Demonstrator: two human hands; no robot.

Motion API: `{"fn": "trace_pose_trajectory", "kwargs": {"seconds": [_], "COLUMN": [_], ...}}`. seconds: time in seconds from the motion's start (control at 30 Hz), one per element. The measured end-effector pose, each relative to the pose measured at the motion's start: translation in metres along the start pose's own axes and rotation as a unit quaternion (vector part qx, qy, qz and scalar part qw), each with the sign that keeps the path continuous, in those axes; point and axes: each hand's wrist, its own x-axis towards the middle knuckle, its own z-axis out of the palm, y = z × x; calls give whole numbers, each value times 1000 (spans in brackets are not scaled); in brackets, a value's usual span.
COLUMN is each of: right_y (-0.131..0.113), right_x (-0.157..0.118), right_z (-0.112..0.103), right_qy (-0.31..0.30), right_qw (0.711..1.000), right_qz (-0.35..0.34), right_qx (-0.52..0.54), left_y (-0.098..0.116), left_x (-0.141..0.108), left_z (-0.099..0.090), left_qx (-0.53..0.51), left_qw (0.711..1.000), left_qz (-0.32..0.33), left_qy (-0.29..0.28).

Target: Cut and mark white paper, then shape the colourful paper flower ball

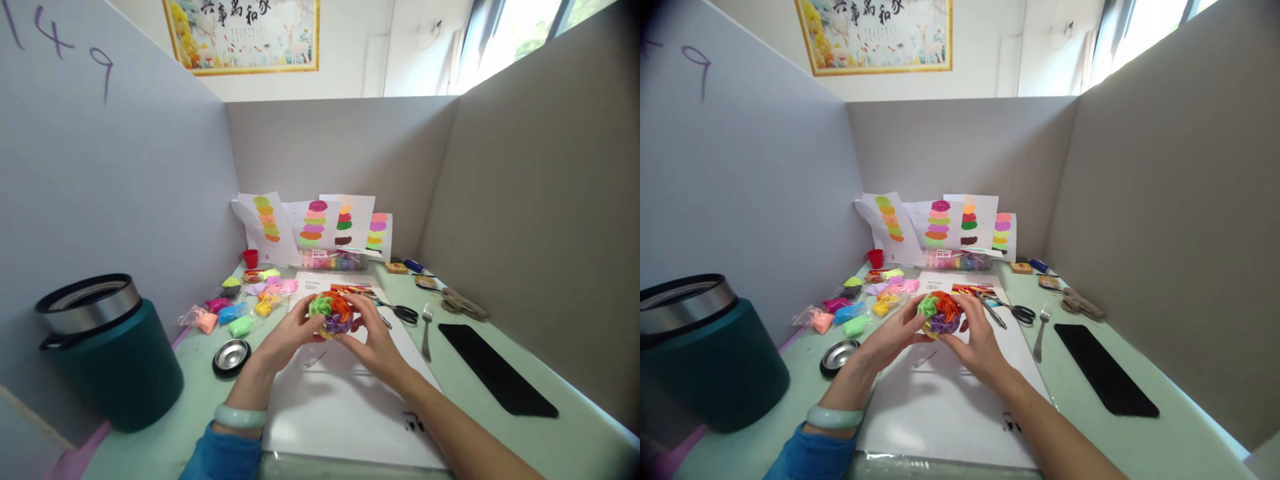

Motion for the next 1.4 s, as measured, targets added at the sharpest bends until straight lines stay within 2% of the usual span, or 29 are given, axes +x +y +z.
{"fn": "trace_pose_trajectory", "kwargs": {"seconds": [0.1, 0.17, 0.3, 0.43, 0.63, 0.8, 1.4], "right_y": [-2, -4, -5, -3, 4, 10, 7], "right_x": [-2, -2, 0, 1, 1, 1, 3], "right_z": [2, 2, -1, 0, 2, 2, 0], "right_qy": [-5, -8, 2, 27, 36, 34, 25], "right_qw": [998, 998, 999, 999, 995, 987, 976], "right_qz": [-51, -58, -40, -13, 45, 84, 134], "right_qx": [-32, -34, -9, 13, 85, 131, 172], "left_y": [-4, -6, -9, -8, -5, -2, -3], "left_x": [1, 1, 4, 5, 4, 4, 5], "left_z": [2, 1, -3, -4, 0, 3, 2], "left_qx": [0, -4, 13, 35, 8, -5, -16], "left_qw": [1000, 999, 997, 995, 999, 999, 998], "left_qz": [6, 20, 68, 89, 39, 22, -15], "left_qy": [20, 29, 18, 18, 27, 47, 57]}}
